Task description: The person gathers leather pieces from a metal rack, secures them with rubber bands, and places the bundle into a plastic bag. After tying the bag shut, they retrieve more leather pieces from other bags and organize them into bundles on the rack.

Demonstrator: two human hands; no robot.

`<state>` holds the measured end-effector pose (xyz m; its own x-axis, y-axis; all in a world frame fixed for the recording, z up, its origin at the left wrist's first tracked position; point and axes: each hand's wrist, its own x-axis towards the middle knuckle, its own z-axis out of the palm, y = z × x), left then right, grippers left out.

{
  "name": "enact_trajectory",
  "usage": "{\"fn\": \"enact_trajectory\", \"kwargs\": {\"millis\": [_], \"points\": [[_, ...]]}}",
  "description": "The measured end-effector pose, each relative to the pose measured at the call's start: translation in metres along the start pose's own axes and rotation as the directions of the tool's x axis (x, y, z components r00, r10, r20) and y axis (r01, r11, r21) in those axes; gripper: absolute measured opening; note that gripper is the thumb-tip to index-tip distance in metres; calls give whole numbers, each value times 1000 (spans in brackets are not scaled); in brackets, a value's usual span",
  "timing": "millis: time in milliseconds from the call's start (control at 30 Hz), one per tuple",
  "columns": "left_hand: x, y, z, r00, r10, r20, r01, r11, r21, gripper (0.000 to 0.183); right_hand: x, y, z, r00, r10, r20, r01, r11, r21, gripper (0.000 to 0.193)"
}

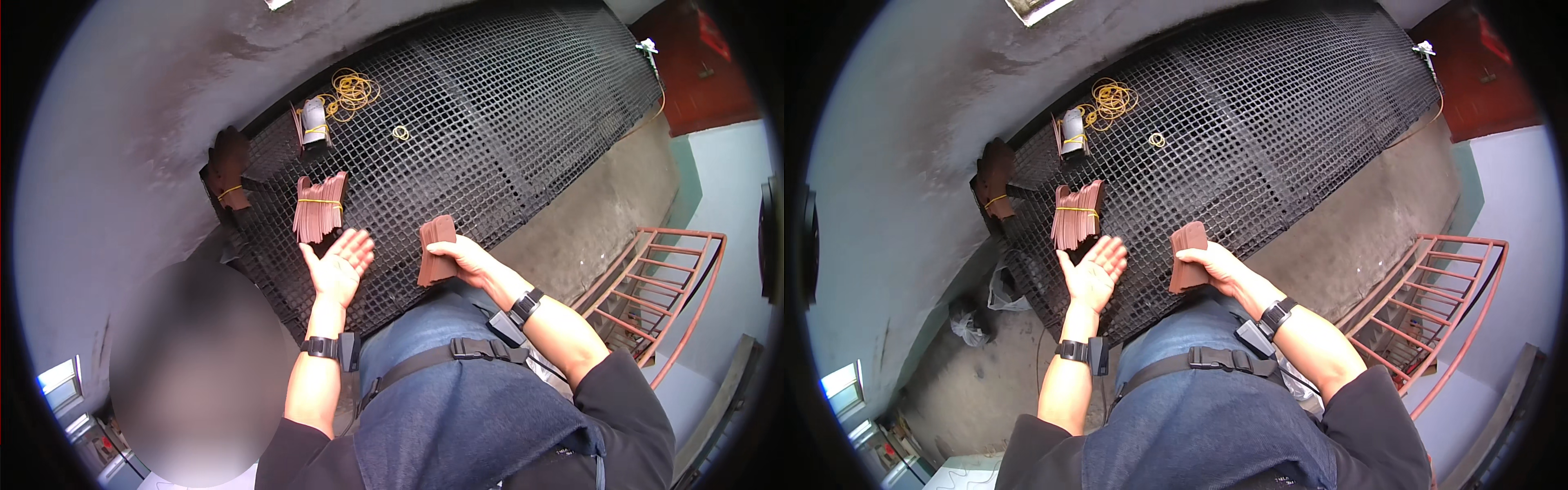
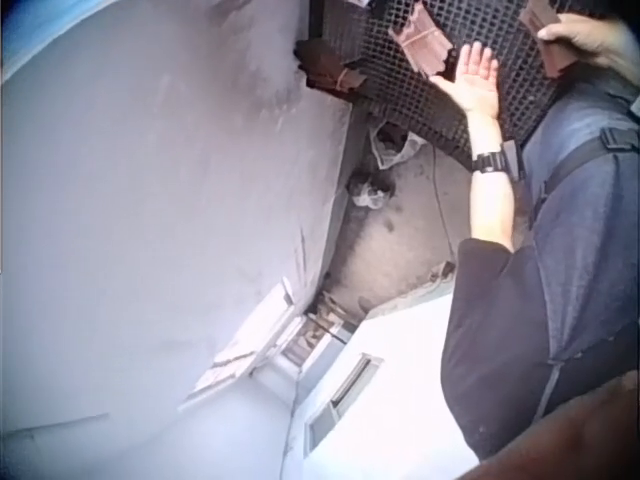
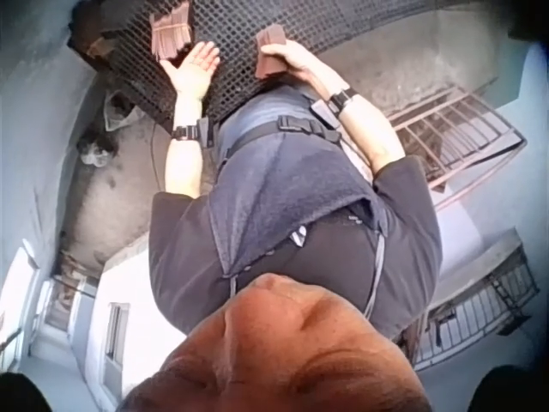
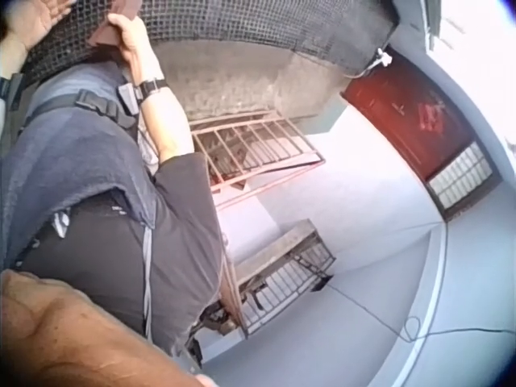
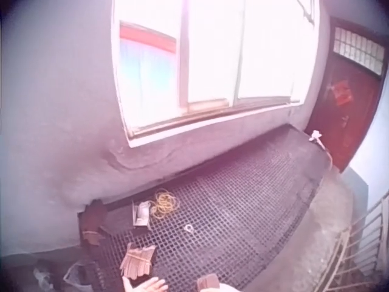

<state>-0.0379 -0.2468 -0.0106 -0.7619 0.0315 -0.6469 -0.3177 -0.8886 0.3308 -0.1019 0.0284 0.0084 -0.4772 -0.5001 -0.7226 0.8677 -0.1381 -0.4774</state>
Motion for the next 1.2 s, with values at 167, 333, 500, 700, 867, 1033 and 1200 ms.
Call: {"fn": "enact_trajectory", "kwargs": {"millis": [167, 333, 500, 700, 867, 1033, 1200], "points": [[-22, 15, 4, 879, 477, 2, -346, 636, 690, 47, -2, 1, -3, 1000, -12, -11, 13, 1000, 20, 44], [3, 44, 39, 545, 700, 462, -155, -457, 876, 80, -1, 5, -5, 1000, 3, -23, -3, 1000, -1, 45], [31, 50, 60, 738, 597, 315, 247, -673, 697, 100, -4, 5, 0, 1000, -10, -18, 9, 999, -33, 42], [40, 58, 62, 774, 618, 136, 289, -536, 793, 89, -10, 5, -13, 997, -31, -63, 31, 1000, -4, 44], [43, 78, 52, 629, 733, 257, 198, -471, 860, 86, -16, 7, -19, 995, -39, -89, 39, 999, -2, 45], [48, 106, 39, 583, 793, 175, 302, -412, 860, 84, -16, 3, -19, 995, -29, -99, 31, 999, 22, 46], [42, 99, 22, 492, 775, 397, 276, -572, 773, 81, -12, 0, -8, 995, -33, -98, 32, 999, -18, 49]]}}
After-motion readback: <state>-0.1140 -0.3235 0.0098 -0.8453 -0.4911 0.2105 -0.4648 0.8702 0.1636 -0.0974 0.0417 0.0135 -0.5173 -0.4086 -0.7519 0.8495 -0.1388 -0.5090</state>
